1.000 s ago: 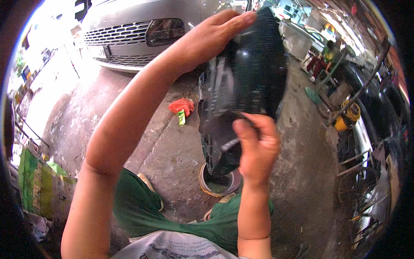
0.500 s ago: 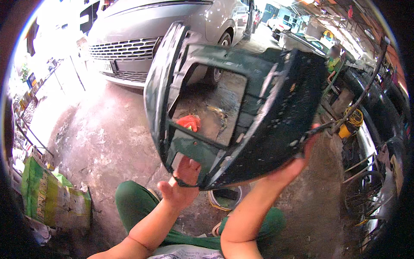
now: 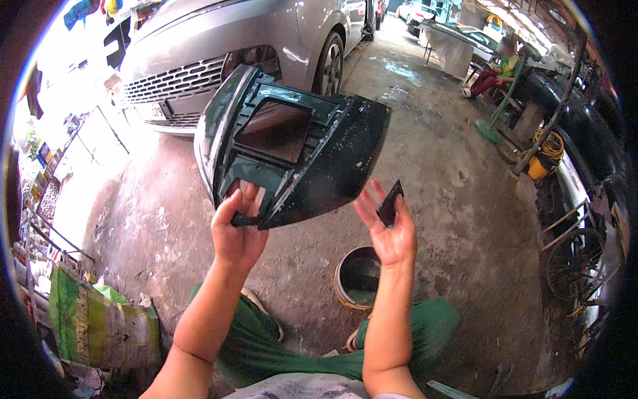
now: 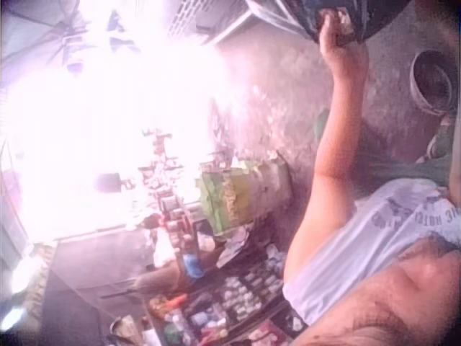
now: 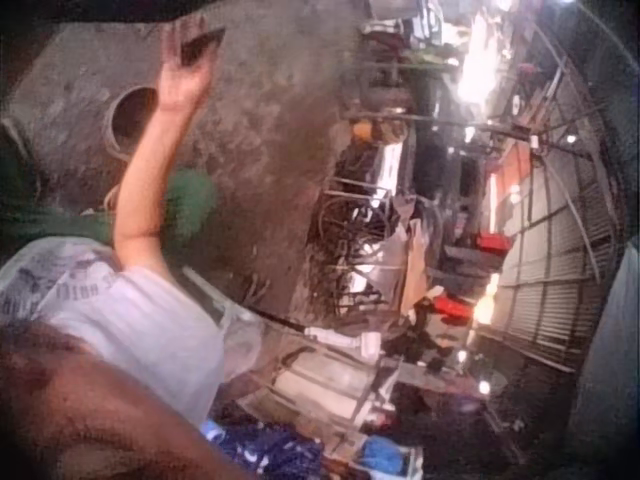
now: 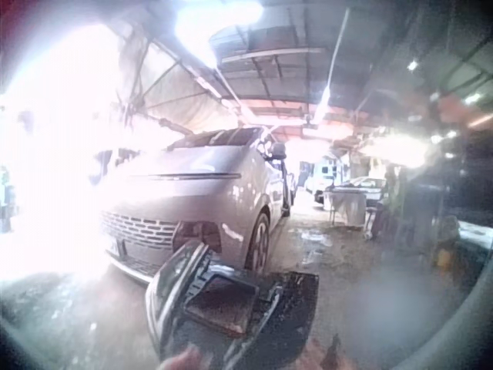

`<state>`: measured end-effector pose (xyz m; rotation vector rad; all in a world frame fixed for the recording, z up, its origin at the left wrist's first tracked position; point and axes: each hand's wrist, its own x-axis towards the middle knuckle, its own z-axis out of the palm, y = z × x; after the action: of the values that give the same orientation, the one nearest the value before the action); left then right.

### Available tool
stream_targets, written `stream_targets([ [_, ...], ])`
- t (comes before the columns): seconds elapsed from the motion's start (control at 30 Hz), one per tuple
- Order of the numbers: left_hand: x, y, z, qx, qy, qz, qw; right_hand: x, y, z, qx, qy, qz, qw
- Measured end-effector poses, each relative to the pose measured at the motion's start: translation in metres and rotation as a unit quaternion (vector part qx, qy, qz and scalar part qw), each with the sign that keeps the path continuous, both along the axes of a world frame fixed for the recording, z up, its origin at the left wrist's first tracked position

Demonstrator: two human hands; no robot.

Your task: The person sits on the floor and sands a dark green car bumper with a sanding block. They hold the bumper with one hand and sand various surfaces, including the edges and inner frame, while occasionally turning the part over to access different areas.

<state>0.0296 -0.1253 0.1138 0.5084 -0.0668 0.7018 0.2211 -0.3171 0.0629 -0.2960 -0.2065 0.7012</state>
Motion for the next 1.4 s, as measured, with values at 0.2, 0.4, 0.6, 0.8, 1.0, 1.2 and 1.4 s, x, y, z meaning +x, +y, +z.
stream_targets([
  [0.2,0.008,0.006,-0.035,-0.019,0.058,0.033,0.998,0.057,-0.065,-0.169,-0.310,0.030,-0.079,0.947],
  [0.4,-0.001,0.021,-0.063,-0.074,0.162,0.012,0.984,0.058,-0.051,-0.250,-0.666,-0.115,0.039,0.736],
  [0.6,0.016,0.023,-0.092,-0.175,0.262,0.030,0.949,0.011,-0.064,-0.457,-0.835,-0.406,0.139,0.343],
  [0.8,0.012,0.024,-0.095,-0.130,0.257,-0.013,0.957,0.015,-0.044,-0.471,-0.735,-0.516,0.370,0.238],
  [1.0,0.040,0.002,-0.104,-0.164,0.238,-0.031,0.957,0.048,-0.054,-0.265,-0.743,-0.315,0.351,0.475],
  [1.2,0.031,0.001,-0.129,-0.105,0.281,-0.002,0.954,-0.017,0.018,-0.001,-0.561,-0.471,0.138,0.666],
  [1.4,0.029,-0.016,-0.114,-0.059,0.215,0.008,0.975,-0.040,0.049,-0.027,-0.494,-0.444,0.049,0.746],
])
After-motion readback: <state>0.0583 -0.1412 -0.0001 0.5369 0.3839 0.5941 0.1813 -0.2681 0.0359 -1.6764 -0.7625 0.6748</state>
